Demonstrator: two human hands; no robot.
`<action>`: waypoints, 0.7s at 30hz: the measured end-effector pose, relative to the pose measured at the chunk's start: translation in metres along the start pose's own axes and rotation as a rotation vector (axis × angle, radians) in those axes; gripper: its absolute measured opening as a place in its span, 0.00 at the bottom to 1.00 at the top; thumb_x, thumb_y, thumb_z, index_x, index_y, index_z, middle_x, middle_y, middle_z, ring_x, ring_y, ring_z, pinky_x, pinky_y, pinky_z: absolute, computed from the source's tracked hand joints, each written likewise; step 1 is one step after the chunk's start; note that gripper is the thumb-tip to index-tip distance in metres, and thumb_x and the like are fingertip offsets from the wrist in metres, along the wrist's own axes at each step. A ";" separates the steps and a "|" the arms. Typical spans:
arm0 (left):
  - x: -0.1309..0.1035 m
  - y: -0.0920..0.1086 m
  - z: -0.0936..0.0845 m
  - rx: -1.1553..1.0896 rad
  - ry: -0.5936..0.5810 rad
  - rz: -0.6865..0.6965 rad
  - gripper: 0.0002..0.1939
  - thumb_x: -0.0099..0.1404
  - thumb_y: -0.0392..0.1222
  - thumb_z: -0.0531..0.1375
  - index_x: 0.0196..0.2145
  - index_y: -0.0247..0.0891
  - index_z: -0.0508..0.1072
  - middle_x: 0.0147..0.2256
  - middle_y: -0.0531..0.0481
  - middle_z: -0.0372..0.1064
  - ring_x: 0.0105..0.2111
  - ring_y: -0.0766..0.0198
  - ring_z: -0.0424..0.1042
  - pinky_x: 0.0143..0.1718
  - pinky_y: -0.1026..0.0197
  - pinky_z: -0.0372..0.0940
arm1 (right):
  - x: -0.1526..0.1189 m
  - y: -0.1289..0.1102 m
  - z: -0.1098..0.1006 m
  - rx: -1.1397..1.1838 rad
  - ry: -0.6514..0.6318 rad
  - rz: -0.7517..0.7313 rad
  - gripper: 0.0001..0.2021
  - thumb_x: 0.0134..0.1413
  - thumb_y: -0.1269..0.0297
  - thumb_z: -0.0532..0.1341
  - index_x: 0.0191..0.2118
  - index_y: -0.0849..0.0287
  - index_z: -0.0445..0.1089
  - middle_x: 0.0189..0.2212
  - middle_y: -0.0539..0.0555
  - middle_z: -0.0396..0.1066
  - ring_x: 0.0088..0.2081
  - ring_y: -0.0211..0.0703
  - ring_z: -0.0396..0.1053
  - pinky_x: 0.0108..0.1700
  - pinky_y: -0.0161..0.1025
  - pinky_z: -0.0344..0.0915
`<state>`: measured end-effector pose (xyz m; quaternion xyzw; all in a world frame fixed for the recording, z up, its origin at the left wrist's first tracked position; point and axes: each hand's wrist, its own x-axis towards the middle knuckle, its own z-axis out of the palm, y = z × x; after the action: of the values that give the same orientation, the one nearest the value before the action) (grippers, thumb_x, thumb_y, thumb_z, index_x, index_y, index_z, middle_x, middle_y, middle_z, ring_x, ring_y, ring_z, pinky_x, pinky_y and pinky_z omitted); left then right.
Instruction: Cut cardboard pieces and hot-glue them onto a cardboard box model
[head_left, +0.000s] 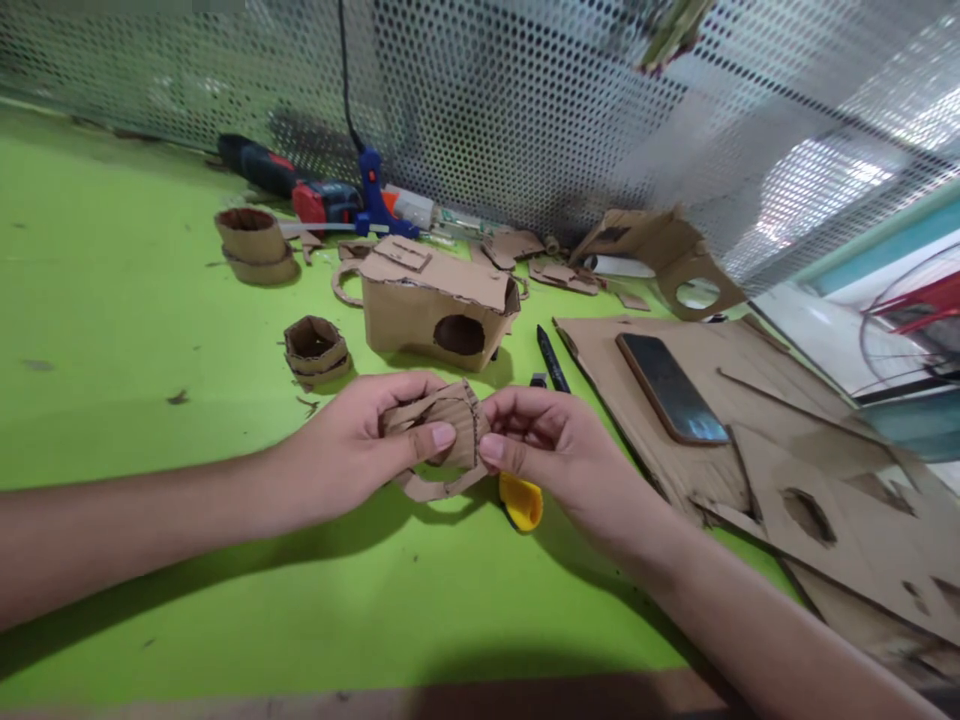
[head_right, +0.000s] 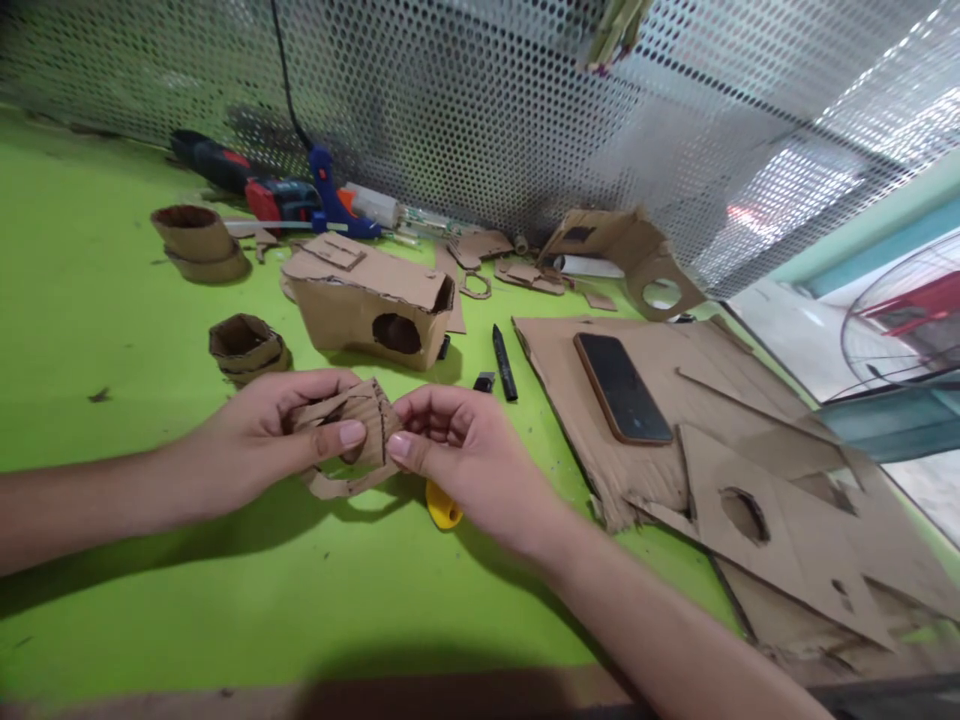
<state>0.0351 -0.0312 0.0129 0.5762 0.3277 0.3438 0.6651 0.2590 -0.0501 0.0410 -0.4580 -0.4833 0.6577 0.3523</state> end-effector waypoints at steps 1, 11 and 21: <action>-0.001 0.000 0.000 -0.015 0.000 -0.015 0.09 0.69 0.40 0.72 0.44 0.36 0.79 0.37 0.51 0.80 0.35 0.63 0.80 0.33 0.67 0.76 | -0.001 0.000 0.001 -0.008 0.001 -0.006 0.17 0.45 0.61 0.85 0.35 0.59 0.81 0.32 0.50 0.78 0.33 0.37 0.73 0.39 0.35 0.73; -0.006 -0.003 0.001 0.145 -0.007 -0.045 0.10 0.67 0.44 0.73 0.38 0.36 0.80 0.31 0.54 0.73 0.30 0.67 0.69 0.28 0.68 0.65 | -0.003 0.007 0.007 -0.075 0.056 -0.096 0.18 0.50 0.58 0.83 0.38 0.60 0.77 0.32 0.50 0.75 0.34 0.38 0.70 0.38 0.37 0.69; -0.007 0.001 0.002 0.223 -0.060 -0.052 0.07 0.71 0.44 0.68 0.38 0.38 0.81 0.33 0.52 0.76 0.32 0.63 0.73 0.31 0.64 0.67 | -0.002 0.006 0.008 -0.171 0.109 -0.140 0.19 0.54 0.50 0.81 0.32 0.57 0.76 0.27 0.50 0.72 0.29 0.39 0.65 0.31 0.37 0.63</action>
<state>0.0330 -0.0379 0.0146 0.6479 0.3587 0.2705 0.6151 0.2518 -0.0560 0.0366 -0.4866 -0.5484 0.5620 0.3830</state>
